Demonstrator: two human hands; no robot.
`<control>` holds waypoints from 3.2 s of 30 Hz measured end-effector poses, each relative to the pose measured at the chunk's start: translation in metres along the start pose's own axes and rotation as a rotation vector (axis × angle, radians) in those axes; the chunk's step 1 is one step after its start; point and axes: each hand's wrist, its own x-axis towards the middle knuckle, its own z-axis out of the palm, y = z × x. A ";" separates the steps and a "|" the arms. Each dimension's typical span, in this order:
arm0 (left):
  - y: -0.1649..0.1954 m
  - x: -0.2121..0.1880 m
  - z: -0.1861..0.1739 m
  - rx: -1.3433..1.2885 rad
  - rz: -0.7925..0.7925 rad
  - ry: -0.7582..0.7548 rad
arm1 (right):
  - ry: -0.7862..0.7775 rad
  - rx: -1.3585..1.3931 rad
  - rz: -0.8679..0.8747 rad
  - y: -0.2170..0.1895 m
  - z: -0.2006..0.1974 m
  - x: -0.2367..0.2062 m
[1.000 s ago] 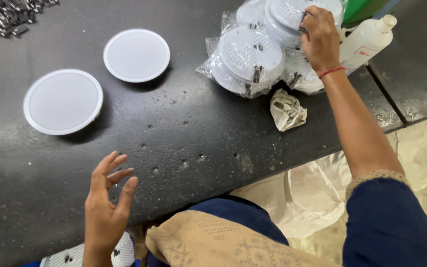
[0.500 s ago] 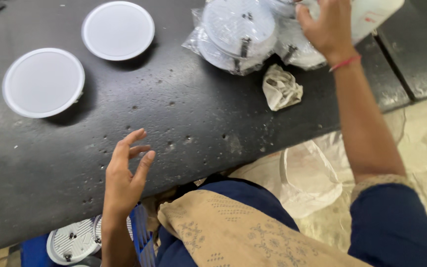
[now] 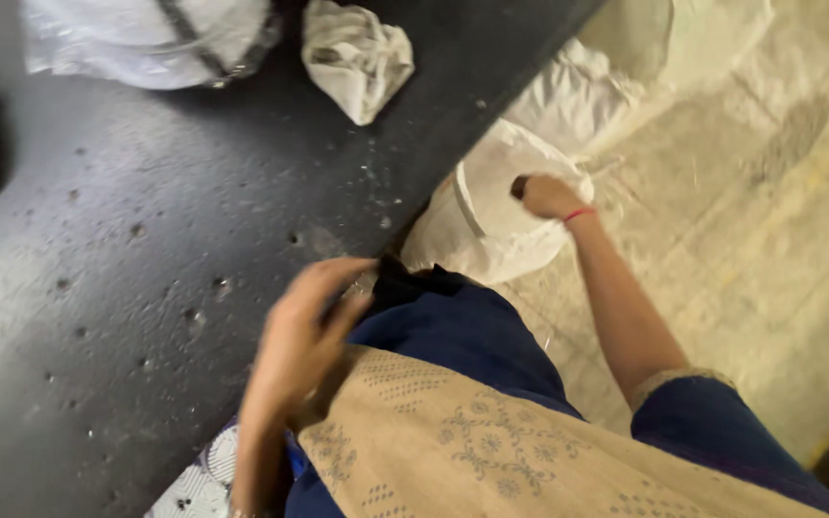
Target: The person wraps round LED panel lights in clear plastic bags one at a time at a workbench, pressing each light into a bag and folding the plastic around it. Wrapped lights are stacked on the bench and placed into a blue plastic crate, with occasional empty bags retrieved from a sack on the floor.
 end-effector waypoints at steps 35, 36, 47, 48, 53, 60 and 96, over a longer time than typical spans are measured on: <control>-0.024 0.128 0.256 -0.250 0.057 -0.397 | -0.042 -0.139 -0.459 0.064 0.120 -0.028; -0.029 0.137 0.251 -0.296 0.070 -0.347 | -0.169 0.059 -0.282 0.057 0.108 -0.016; -0.017 0.137 0.163 -0.561 -0.133 -0.108 | 0.166 0.894 -0.030 0.005 -0.181 -0.152; -0.011 0.135 0.153 -0.479 -0.076 -0.063 | 0.218 0.923 -0.059 -0.005 -0.195 -0.164; 0.008 0.117 0.102 -0.464 -0.057 0.011 | 0.277 1.296 -0.395 -0.051 -0.224 -0.182; -0.003 0.068 0.011 -0.935 -0.014 0.321 | 0.243 1.122 -0.556 -0.154 -0.215 -0.121; 0.007 -0.172 -0.179 0.129 -0.058 1.111 | 0.461 0.515 -1.604 -0.574 -0.086 -0.167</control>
